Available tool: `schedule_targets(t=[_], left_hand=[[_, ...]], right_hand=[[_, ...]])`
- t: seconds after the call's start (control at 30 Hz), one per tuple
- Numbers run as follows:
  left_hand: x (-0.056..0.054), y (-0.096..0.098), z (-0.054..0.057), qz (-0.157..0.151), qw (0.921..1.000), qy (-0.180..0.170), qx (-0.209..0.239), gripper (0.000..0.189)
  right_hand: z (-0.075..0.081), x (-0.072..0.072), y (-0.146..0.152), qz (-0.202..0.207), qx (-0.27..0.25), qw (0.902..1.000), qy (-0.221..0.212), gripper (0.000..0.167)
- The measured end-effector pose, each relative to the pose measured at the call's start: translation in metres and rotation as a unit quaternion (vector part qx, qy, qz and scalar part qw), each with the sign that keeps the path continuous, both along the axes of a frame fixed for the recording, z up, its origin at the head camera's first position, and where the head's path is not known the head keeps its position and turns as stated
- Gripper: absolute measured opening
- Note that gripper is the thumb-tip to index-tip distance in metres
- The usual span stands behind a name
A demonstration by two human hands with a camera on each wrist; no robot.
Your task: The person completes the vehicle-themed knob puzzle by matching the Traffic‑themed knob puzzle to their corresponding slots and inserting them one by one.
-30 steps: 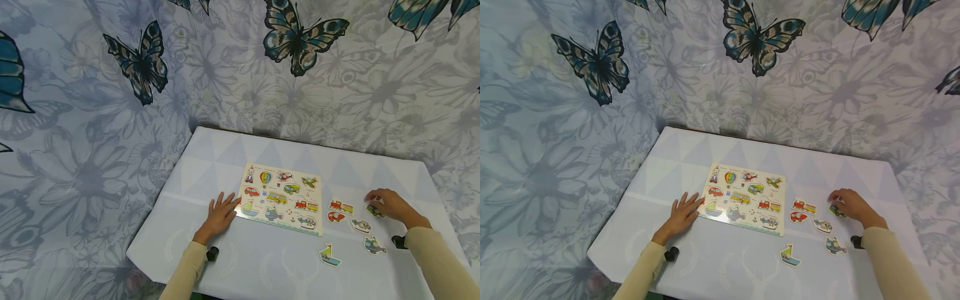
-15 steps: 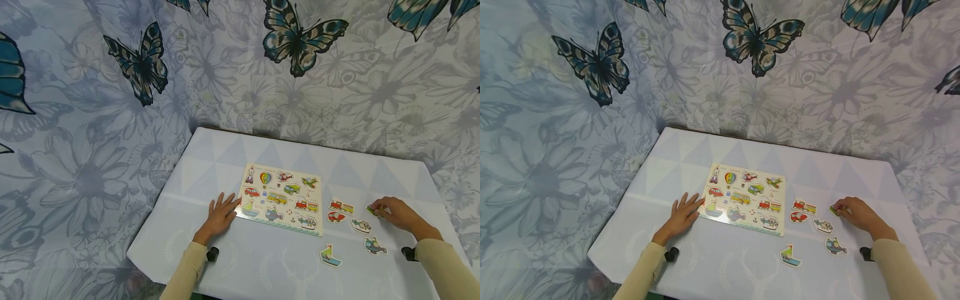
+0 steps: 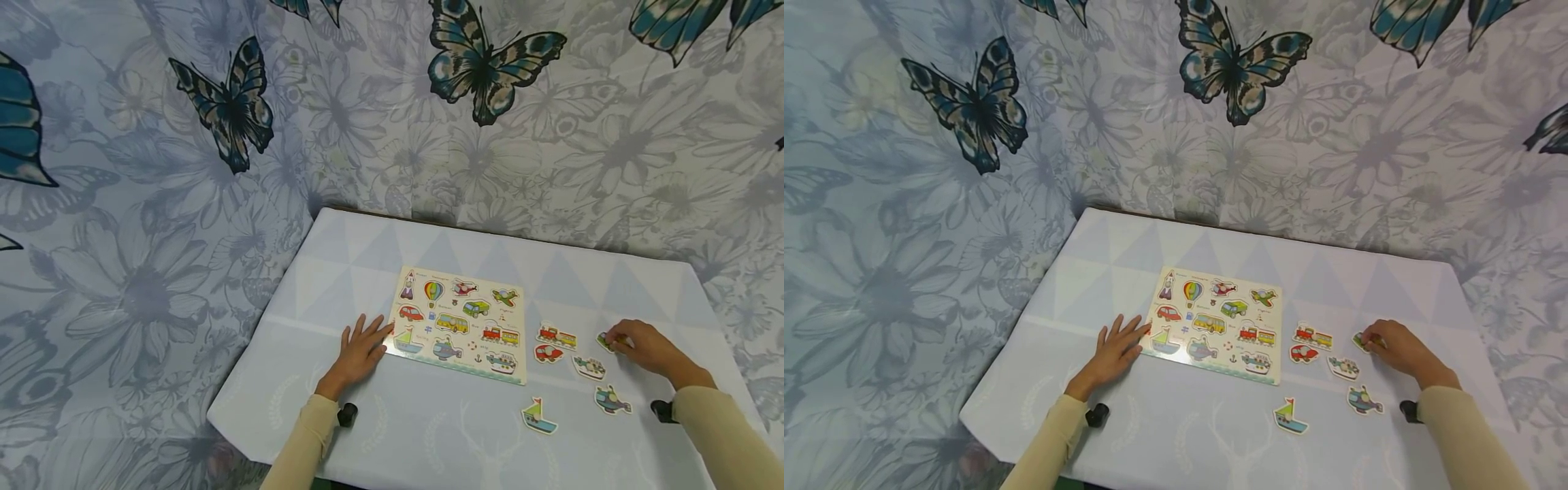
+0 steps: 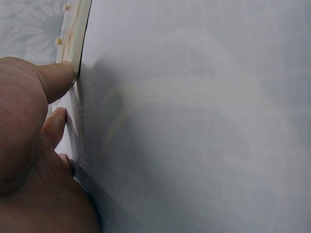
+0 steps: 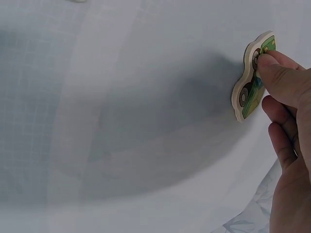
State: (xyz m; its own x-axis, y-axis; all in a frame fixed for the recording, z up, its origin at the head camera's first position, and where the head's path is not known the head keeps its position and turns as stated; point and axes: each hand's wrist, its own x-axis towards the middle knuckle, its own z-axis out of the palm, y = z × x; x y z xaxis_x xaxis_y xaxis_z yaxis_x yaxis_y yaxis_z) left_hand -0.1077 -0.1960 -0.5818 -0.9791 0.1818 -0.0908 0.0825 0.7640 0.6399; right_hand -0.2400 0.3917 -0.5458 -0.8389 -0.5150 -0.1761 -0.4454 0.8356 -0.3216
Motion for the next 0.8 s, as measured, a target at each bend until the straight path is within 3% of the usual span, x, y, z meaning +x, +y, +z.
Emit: schedule_targets(t=[0.8], left_hand=[[0.0, 0.0, -0.003, 0.004, 0.9999, 0.005, 0.009, 0.047]], right_hand=[[0.016, -0.038, -0.048, 0.041, -0.027, 0.9984, 0.027, 0.009]])
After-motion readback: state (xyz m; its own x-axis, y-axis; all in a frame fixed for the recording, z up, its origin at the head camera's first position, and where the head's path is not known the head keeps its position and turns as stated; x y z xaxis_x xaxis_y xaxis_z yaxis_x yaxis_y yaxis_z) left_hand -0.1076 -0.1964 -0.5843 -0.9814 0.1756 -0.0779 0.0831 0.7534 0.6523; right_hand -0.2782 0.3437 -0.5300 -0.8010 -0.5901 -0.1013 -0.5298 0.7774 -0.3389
